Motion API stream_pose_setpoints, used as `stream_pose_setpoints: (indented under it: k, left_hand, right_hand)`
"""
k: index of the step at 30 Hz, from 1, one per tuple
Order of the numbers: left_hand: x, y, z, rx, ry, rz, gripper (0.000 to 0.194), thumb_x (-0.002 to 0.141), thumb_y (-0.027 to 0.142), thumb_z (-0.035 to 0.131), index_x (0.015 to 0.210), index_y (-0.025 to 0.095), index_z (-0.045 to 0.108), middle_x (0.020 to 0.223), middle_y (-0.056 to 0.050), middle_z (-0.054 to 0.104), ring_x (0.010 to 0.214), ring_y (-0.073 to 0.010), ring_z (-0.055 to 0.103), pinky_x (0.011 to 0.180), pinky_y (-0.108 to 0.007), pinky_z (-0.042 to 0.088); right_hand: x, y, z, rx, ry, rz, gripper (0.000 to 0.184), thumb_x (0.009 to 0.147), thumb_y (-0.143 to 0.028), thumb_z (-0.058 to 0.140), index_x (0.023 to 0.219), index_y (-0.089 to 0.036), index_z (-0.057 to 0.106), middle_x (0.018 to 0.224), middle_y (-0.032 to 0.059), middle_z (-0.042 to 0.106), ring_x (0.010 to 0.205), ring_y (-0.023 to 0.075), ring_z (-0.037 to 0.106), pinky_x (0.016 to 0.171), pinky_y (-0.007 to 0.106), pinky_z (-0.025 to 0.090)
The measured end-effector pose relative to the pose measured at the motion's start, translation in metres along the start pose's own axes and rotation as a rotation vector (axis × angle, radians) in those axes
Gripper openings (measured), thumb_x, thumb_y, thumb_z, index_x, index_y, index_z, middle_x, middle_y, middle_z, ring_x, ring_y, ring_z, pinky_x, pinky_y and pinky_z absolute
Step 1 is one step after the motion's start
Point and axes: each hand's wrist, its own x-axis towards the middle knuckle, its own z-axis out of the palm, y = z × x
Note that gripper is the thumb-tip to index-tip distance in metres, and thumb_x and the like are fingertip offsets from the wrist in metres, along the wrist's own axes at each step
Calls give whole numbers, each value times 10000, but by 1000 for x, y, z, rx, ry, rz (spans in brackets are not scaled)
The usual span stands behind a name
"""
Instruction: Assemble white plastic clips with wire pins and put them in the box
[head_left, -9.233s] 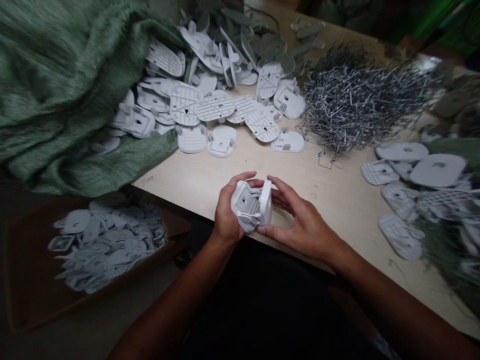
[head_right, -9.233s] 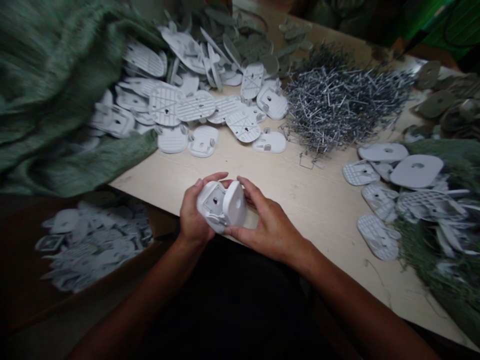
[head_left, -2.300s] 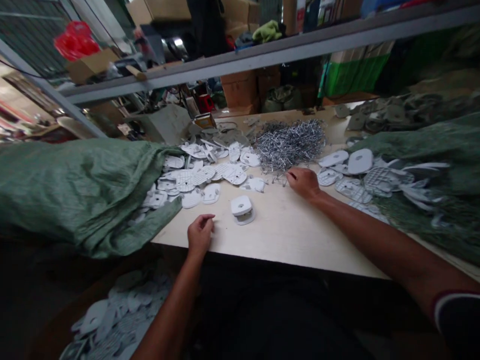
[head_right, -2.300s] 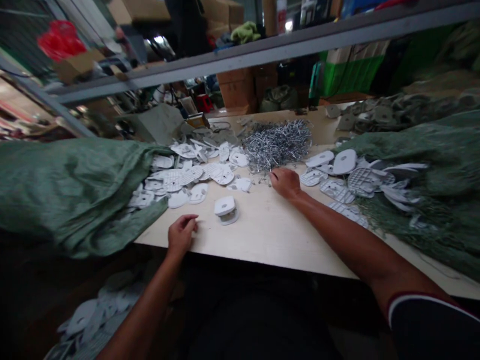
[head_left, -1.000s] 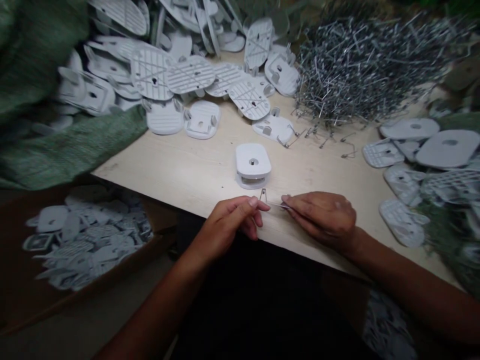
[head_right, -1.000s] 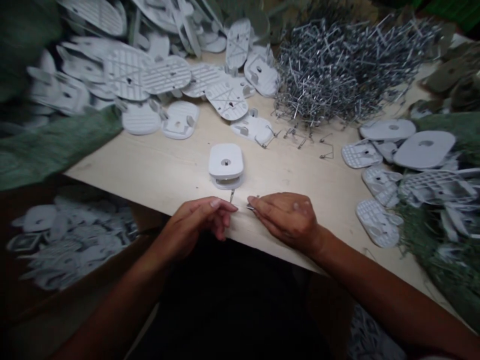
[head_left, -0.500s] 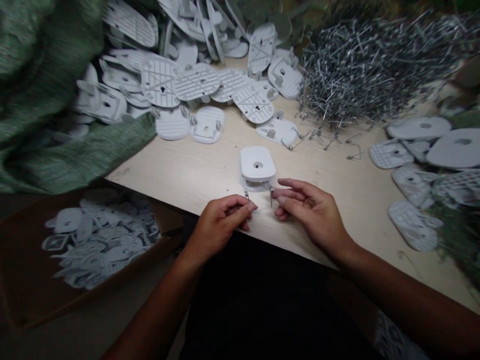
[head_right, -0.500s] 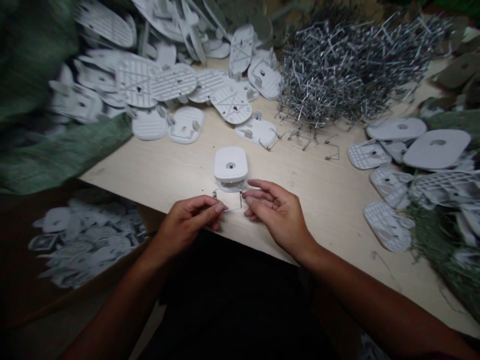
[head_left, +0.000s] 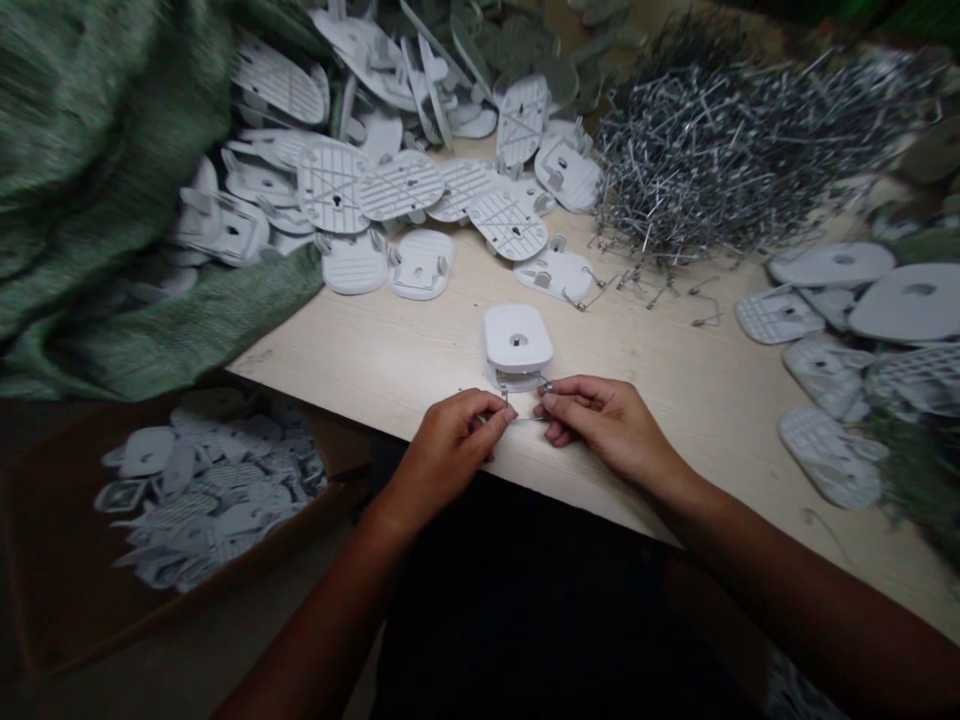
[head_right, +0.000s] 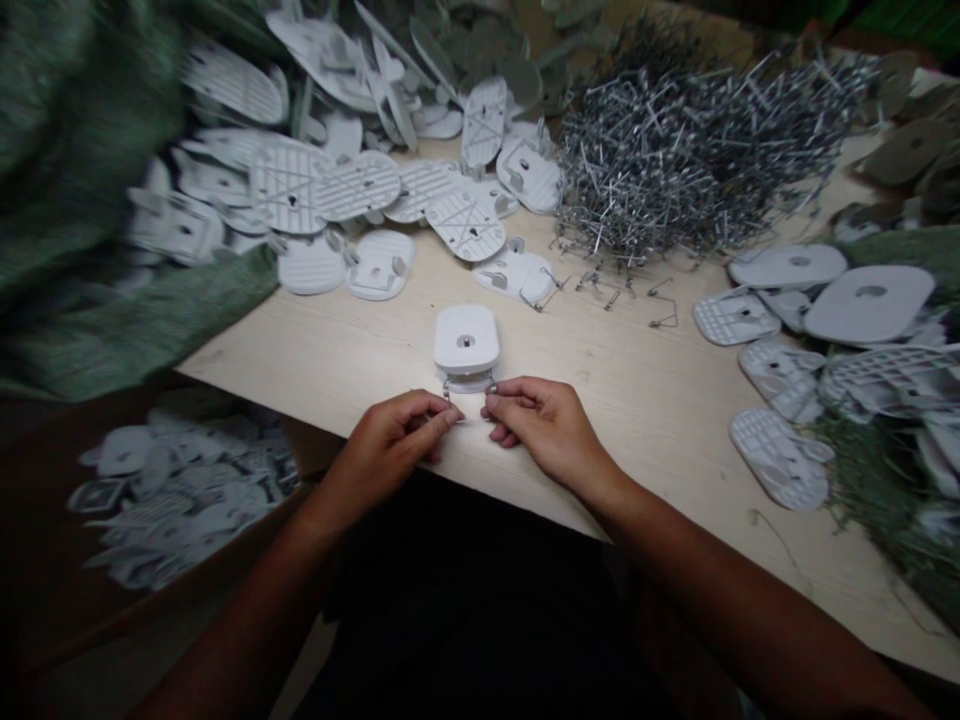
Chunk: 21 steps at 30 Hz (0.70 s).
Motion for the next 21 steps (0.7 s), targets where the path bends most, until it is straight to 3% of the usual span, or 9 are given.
stream_pose_setpoints:
  k: [9,14,21]
  left_hand:
    - [0,-2,-2,107,53,-5,275,1029,433,637,985,193,765,867,-32,716,654,-141,612,594,-255,446]
    - [0,-4,-2,106,198,-4,277,967,423,741,1147,217,695,862,10,663,603,-115,548,571,-247,416]
    - [2,-8,1,37,235,19,355,949,411,767,1250,235,702,900,1,669,610,-109,561,572,-242,431]
  right_hand:
    - [4,1,1,-15,-4,9,463,801,-521,932,1010,-134,785,940,110,805,693,158,752,638,262,640]
    - [4,3,0,-18,-9,4,439,817,-507,922,1022,-145,782,961,112,808,722,169,766,663,276,652]
    - [4,5,1,-22,-12,3,422,834,-506,911,1021,-152,778,969,112,809,742,174,772,674,280,655]
